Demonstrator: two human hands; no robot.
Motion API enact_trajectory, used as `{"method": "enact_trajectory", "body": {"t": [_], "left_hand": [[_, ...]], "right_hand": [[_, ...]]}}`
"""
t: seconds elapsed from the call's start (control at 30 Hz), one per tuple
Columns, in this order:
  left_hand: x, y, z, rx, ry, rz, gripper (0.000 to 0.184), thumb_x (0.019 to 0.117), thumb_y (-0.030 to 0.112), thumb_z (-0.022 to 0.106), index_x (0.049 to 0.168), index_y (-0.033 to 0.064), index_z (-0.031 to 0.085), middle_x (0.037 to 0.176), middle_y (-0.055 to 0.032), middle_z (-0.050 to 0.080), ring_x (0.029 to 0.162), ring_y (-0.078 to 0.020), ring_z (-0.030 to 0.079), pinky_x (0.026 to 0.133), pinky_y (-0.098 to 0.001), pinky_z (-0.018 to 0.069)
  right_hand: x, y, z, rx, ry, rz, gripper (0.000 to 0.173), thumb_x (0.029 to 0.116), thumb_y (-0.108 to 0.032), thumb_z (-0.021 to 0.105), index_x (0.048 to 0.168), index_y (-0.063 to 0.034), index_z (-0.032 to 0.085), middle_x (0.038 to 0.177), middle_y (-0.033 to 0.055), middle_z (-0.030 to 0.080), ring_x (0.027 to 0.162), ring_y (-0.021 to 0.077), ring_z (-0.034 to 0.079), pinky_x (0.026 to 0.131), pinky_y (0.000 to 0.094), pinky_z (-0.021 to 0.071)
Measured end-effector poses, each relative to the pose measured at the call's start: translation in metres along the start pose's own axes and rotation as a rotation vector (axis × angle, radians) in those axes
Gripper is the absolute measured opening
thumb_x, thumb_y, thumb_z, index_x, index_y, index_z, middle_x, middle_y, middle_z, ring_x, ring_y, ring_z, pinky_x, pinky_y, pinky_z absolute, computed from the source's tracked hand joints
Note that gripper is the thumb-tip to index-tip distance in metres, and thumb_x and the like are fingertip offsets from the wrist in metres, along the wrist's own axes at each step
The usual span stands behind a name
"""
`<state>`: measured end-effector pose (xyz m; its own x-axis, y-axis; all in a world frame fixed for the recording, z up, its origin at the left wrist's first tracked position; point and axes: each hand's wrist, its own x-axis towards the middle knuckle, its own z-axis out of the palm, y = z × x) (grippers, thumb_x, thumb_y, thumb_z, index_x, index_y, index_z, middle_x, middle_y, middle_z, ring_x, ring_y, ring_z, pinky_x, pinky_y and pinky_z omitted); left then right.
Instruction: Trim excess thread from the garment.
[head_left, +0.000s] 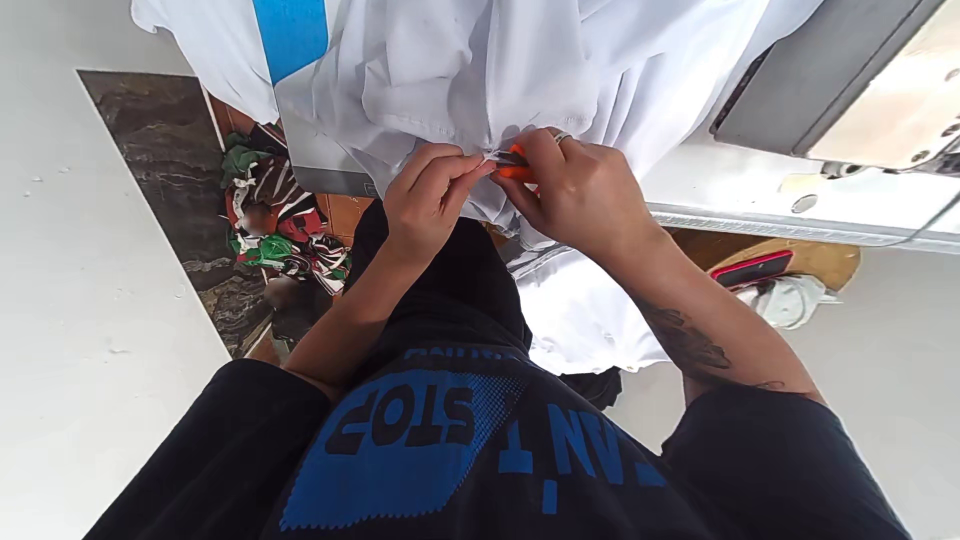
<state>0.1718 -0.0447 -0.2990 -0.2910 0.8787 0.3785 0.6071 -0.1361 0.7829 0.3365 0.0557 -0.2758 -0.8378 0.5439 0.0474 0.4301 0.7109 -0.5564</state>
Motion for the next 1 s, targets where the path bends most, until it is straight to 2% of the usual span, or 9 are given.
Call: {"method": "enact_trajectory", "body": {"t": [0.23,0.47,0.57,0.73,0.83,0.9,0.97,1.0], "left_hand": [[-0.005,0.001,0.000,0.004,-0.011,0.081,0.012,0.0924,0.003,0.074,0.087,-0.0072,0.070,0.085,-0.0173,0.068,0.085,-0.0160,0.068,0.080,-0.0209,0.0553],[-0.009,-0.003,-0.002,-0.002,-0.069,0.090,0.011,0.0938,0.002,0.071,0.090,-0.0078,0.071,0.086,-0.0182,0.068,0.086,-0.0163,0.068,0.080,-0.0201,0.0548],[-0.009,-0.001,-0.003,-0.007,-0.072,0.093,0.009,0.0930,0.001,0.072,0.091,-0.0075,0.071,0.086,-0.0181,0.068,0.086,-0.0164,0.068,0.081,-0.0201,0.0549],[-0.010,-0.003,-0.003,-0.024,-0.064,0.104,0.009,0.0930,0.001,0.072,0.090,-0.0074,0.071,0.086,-0.0175,0.068,0.086,-0.0161,0.068,0.081,-0.0200,0.0549],[-0.010,-0.005,-0.005,-0.025,-0.070,0.123,0.011,0.0941,0.003,0.071,0.090,-0.0072,0.071,0.086,-0.0171,0.067,0.085,-0.0156,0.067,0.079,-0.0199,0.0548],[-0.009,-0.005,-0.006,-0.034,-0.071,0.128,0.011,0.0943,0.003,0.071,0.090,-0.0065,0.071,0.086,-0.0168,0.067,0.084,-0.0156,0.067,0.079,-0.0203,0.0549],[-0.013,-0.004,-0.011,-0.065,-0.146,0.148,0.016,0.0967,0.007,0.069,0.087,-0.0053,0.071,0.084,-0.0164,0.068,0.082,-0.0174,0.068,0.077,-0.0236,0.0566],[-0.017,-0.005,-0.015,-0.093,-0.235,0.191,0.026,0.1001,0.014,0.065,0.081,-0.0037,0.069,0.078,-0.0157,0.068,0.078,-0.0193,0.069,0.074,-0.0274,0.0574]], "right_hand": [[0.006,-0.007,0.004,-0.007,0.033,-0.026,0.025,0.1029,-0.018,0.054,0.103,0.0052,0.062,0.079,0.0192,0.064,0.061,0.0313,0.065,0.049,0.0375,0.0459],[-0.001,-0.006,0.008,-0.023,0.010,-0.014,0.024,0.1034,-0.017,0.052,0.101,0.0051,0.062,0.075,0.0189,0.063,0.060,0.0330,0.065,0.049,0.0393,0.0465],[-0.003,-0.008,0.011,-0.038,0.048,-0.012,0.024,0.1033,-0.018,0.054,0.105,0.0051,0.062,0.082,0.0208,0.066,0.066,0.0338,0.067,0.054,0.0392,0.0497],[-0.005,-0.010,0.011,-0.034,0.039,-0.003,0.024,0.1035,-0.016,0.053,0.104,0.0056,0.062,0.080,0.0198,0.065,0.063,0.0329,0.066,0.052,0.0390,0.0489],[-0.007,-0.012,0.013,-0.045,0.038,0.001,0.024,0.1031,-0.017,0.054,0.105,0.0058,0.062,0.084,0.0209,0.067,0.069,0.0342,0.069,0.057,0.0402,0.0523],[-0.008,-0.012,0.013,-0.048,0.041,-0.003,0.023,0.1028,-0.016,0.053,0.101,0.0054,0.062,0.079,0.0198,0.064,0.065,0.0336,0.067,0.053,0.0400,0.0496],[-0.010,-0.011,0.011,-0.014,0.049,0.037,0.024,0.1039,-0.016,0.052,0.100,0.0055,0.062,0.075,0.0187,0.063,0.062,0.0330,0.066,0.052,0.0407,0.0496],[-0.012,-0.009,0.006,0.024,0.070,0.083,0.025,0.1033,-0.017,0.055,0.101,0.0063,0.063,0.075,0.0193,0.064,0.063,0.0334,0.066,0.054,0.0424,0.0512]]}}
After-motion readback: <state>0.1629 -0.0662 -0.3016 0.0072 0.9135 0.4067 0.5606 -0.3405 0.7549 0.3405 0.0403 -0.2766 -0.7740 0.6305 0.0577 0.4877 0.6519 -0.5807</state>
